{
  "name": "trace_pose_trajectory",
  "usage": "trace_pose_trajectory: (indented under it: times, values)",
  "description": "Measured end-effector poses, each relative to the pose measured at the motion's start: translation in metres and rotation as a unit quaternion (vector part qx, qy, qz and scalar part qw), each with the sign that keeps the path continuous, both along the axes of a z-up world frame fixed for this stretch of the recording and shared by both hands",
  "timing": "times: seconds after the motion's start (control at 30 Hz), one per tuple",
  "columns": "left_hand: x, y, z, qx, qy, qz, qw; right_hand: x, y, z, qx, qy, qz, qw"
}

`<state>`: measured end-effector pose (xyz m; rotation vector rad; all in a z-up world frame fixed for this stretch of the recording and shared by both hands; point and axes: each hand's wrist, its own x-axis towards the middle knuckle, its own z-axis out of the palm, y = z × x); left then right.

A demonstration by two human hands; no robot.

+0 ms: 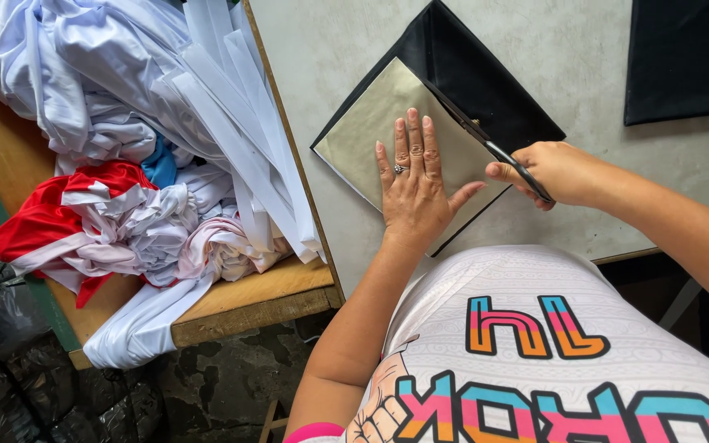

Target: The person is cutting out fabric pieces from a larger sheet of black fabric using a paper template and large scissors, then cutting a red and black striped fabric strip.

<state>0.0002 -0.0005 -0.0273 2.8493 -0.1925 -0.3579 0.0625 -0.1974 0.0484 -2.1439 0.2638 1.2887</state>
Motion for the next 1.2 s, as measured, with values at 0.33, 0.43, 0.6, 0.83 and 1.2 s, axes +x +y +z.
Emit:
trace_pose_trajectory:
  times: [0.33, 0.43, 0.6, 0.83, 1.2]
  values:
    - [-0.001, 0.002, 0.001, -0.003, 0.003, -0.004, 1.0, 0.001, -0.001, -0.012, 0.042, 0.015, -0.045, 0.998]
    - [-0.001, 0.001, 0.001, -0.007, 0.008, 0.0, 1.0, 0.013, 0.01, -0.002, 0.035, 0.013, -0.023, 0.999]
    - [0.0, 0.002, 0.001, -0.012, 0.012, 0.0, 1.0, 0.017, 0.011, -0.018, 0.037, -0.009, -0.023, 0.999]
    - [0.0, 0.002, 0.006, -0.008, 0.027, -0.006, 1.0, 0.015, 0.012, -0.023, 0.046, -0.037, -0.052, 0.997]
    - [0.0, 0.004, 0.008, -0.008, 0.027, -0.008, 1.0, 0.028, 0.022, -0.012, 0.038, -0.03, -0.02, 0.999]
